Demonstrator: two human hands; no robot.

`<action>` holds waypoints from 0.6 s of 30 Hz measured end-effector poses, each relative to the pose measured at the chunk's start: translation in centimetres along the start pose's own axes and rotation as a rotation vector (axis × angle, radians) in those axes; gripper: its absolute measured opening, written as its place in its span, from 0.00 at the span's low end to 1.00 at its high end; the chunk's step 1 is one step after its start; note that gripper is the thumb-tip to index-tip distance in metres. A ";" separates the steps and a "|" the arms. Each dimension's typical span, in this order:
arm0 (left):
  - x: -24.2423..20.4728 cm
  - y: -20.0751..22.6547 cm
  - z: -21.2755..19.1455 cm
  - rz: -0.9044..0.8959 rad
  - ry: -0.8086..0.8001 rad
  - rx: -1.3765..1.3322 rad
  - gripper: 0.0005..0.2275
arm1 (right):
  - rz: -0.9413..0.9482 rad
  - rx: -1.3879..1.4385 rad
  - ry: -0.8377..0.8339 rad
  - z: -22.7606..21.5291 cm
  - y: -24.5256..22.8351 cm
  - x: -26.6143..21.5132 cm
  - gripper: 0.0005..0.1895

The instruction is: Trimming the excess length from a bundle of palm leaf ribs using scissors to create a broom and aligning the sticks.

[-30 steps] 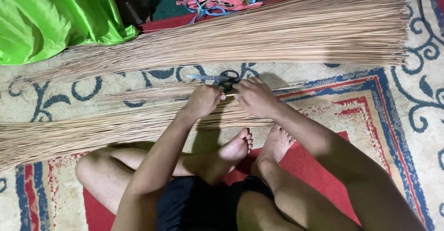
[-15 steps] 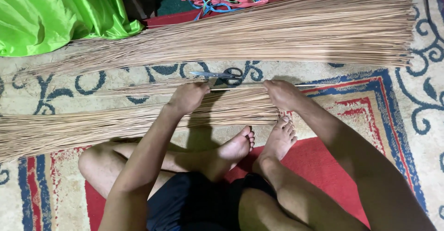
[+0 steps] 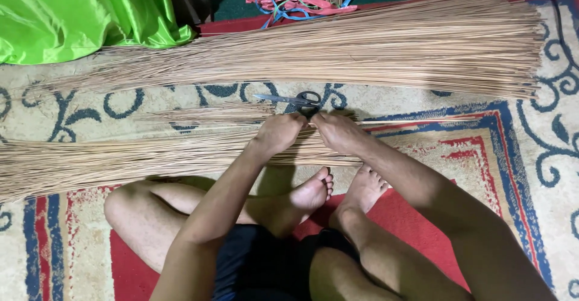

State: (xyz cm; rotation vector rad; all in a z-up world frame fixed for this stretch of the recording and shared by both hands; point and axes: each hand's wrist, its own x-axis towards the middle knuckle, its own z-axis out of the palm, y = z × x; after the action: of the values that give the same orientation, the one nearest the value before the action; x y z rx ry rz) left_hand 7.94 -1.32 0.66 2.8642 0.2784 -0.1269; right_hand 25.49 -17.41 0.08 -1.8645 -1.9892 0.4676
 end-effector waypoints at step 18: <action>-2.5 -1.0 -1.5 -0.023 -0.015 -0.027 0.14 | 0.078 0.100 -0.107 -3.4 -0.4 -2.1 0.11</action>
State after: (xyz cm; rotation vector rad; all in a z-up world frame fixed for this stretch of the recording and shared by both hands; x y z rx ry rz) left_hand 5.45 -0.43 2.19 2.8332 0.3074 -0.1474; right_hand 26.88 -19.54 3.22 -1.8965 -1.9267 0.6907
